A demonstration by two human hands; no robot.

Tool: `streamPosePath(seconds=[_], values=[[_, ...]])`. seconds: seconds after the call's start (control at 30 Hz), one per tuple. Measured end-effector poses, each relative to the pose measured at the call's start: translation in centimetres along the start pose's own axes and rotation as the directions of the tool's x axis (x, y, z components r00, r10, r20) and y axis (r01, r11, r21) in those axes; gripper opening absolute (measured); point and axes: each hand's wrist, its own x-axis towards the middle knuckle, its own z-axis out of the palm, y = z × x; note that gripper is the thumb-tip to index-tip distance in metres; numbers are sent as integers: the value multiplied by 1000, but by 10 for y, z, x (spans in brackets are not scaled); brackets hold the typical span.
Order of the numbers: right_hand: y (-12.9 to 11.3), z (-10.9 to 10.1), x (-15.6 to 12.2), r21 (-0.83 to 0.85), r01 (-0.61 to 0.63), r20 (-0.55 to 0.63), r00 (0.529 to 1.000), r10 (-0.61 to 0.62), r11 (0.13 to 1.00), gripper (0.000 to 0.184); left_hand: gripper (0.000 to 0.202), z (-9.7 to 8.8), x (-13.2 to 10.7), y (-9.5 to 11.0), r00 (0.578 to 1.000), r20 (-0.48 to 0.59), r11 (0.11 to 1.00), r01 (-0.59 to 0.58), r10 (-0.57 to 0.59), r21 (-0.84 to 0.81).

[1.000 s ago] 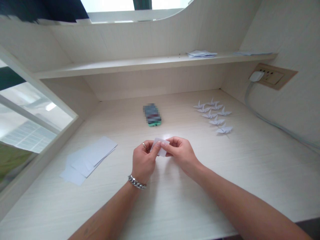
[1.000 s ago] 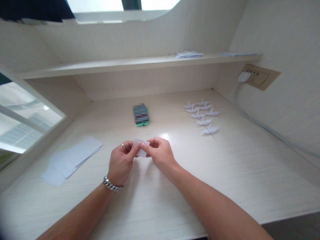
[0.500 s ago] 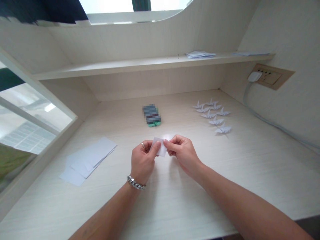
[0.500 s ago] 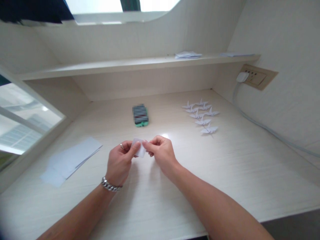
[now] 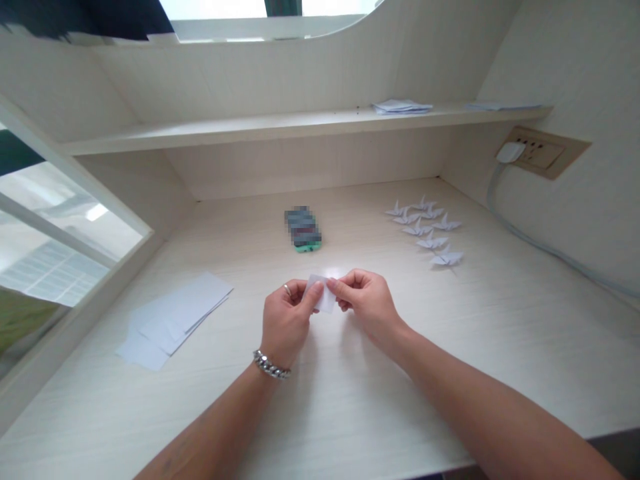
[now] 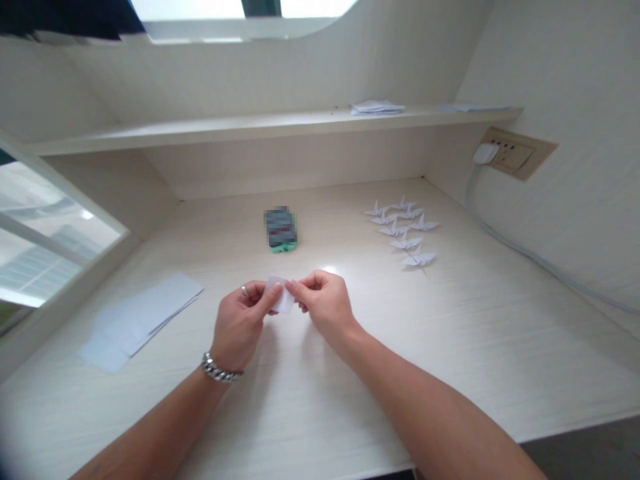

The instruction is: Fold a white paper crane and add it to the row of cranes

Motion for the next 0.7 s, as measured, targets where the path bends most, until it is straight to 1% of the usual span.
streamPosePath(seconds=[0.07, 0.13, 0.27, 0.33, 0.4, 0.47, 0.5, 0.6, 0.7], values=[[0, -1, 1, 37, -6, -30, 1000, 7, 999, 37, 23, 1, 0, 1, 1000, 2, 1000, 1, -1, -6], [0, -3, 2, 53, 2, -36, 999, 0, 999, 38, 23, 0, 0, 0, 1000, -3, 1000, 4, -4, -17], [1, -6, 4, -3, 56, -34, 998, -56, 998, 36, 24, -1, 3, -5, 999, -37, 998, 12, -14, -60], [2, -5, 4, -28, 14, 9, 1000, -14, 1000, 39, 25, -2, 4, -8, 998, -56, 997, 10, -15, -80], [3, -4, 3, -81, -29, 108, 993, 38, 996, 38, 26, -3, 5, -11, 997, -71, 996, 6, -12, -89], [5, -4, 2, -153, -12, 197, 979, 43, 988, 33, 26, -3, 6, -11, 998, -66, 995, 8, -15, -96], [5, -4, 2, -194, 15, 218, 976, 28, 981, 30, 26, -4, 6, -11, 998, -56, 993, 16, -22, -113], [7, -6, 1, -326, 97, 206, 978, -30, 940, 24, 27, -4, 7, -10, 998, -23, 984, 46, -51, -169], [6, -7, 2, -371, 125, 170, 983, -65, 920, 21, 27, -5, 8, -9, 997, -60, 982, 39, -51, -185]])
